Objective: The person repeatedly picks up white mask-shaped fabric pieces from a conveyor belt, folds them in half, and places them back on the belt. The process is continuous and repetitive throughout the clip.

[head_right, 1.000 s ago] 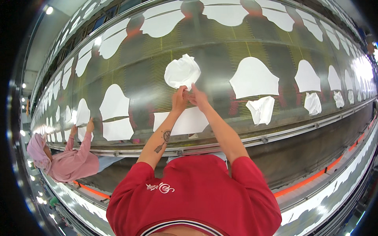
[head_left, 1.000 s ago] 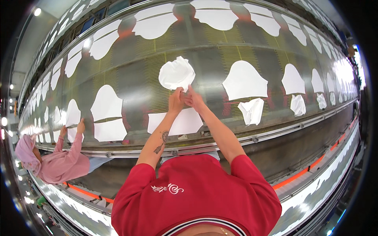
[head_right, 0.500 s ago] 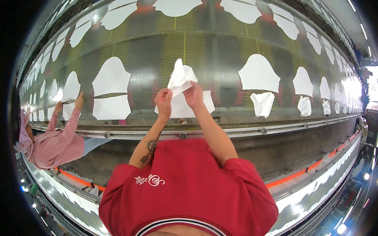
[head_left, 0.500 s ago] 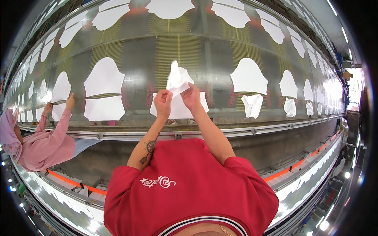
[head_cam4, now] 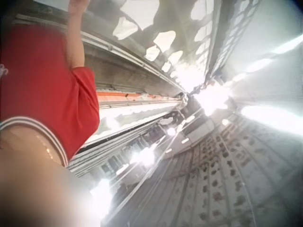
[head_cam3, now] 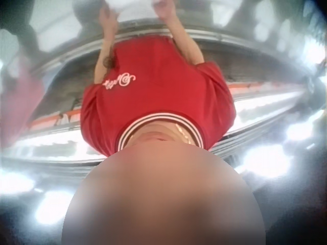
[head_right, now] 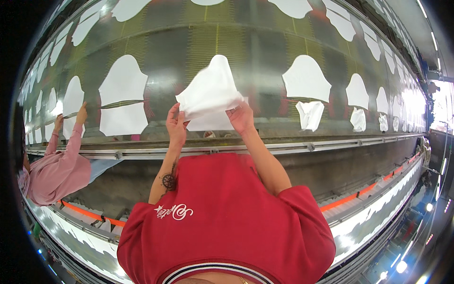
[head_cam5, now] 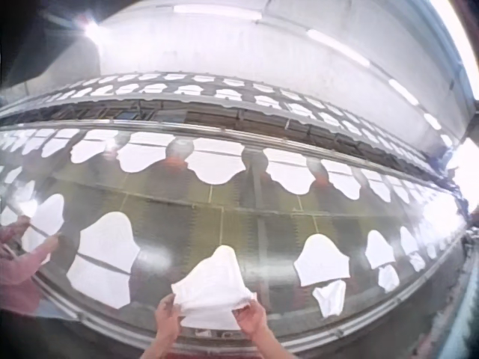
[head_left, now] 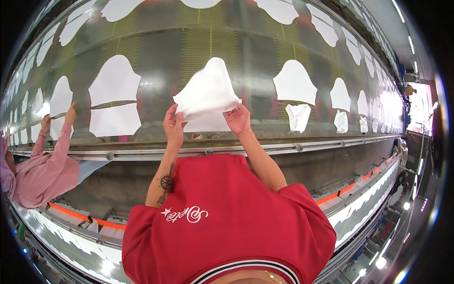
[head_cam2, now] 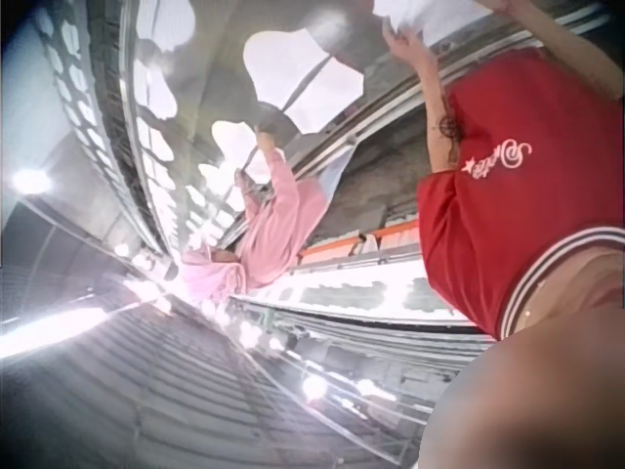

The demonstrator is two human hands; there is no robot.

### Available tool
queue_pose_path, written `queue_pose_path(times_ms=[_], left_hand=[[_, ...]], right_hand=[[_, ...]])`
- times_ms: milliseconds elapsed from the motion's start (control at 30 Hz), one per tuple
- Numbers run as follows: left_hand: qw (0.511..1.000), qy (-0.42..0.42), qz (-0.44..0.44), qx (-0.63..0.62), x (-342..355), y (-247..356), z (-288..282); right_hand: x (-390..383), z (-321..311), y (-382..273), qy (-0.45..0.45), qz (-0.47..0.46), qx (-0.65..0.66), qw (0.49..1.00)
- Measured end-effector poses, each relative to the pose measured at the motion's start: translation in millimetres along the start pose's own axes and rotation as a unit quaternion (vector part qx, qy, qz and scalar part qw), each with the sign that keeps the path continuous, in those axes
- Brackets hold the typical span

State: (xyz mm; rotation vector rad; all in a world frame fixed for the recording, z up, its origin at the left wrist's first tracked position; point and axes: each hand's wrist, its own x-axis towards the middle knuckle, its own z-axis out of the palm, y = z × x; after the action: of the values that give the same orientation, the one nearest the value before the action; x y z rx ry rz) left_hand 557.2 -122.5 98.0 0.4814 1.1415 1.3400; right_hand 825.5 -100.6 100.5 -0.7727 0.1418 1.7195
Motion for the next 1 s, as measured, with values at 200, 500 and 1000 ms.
queue_pose_path(times_ms=[200,500,1000], left_hand=[[0.998,-0.011,-0.058,0.017,-8,-28,-30],[0.995,-0.019,-0.064,0.068,-10,-39,-45],[0.986,0.012,0.079,0.144,52,62,30]], right_hand=[[10,-51,2,0.129,-0.007,-0.069,0.989],[-11,-57,-18,0.113,0.046,-0.039,0.992],[-11,34,-112,0.132,-0.182,-0.459,0.859]])
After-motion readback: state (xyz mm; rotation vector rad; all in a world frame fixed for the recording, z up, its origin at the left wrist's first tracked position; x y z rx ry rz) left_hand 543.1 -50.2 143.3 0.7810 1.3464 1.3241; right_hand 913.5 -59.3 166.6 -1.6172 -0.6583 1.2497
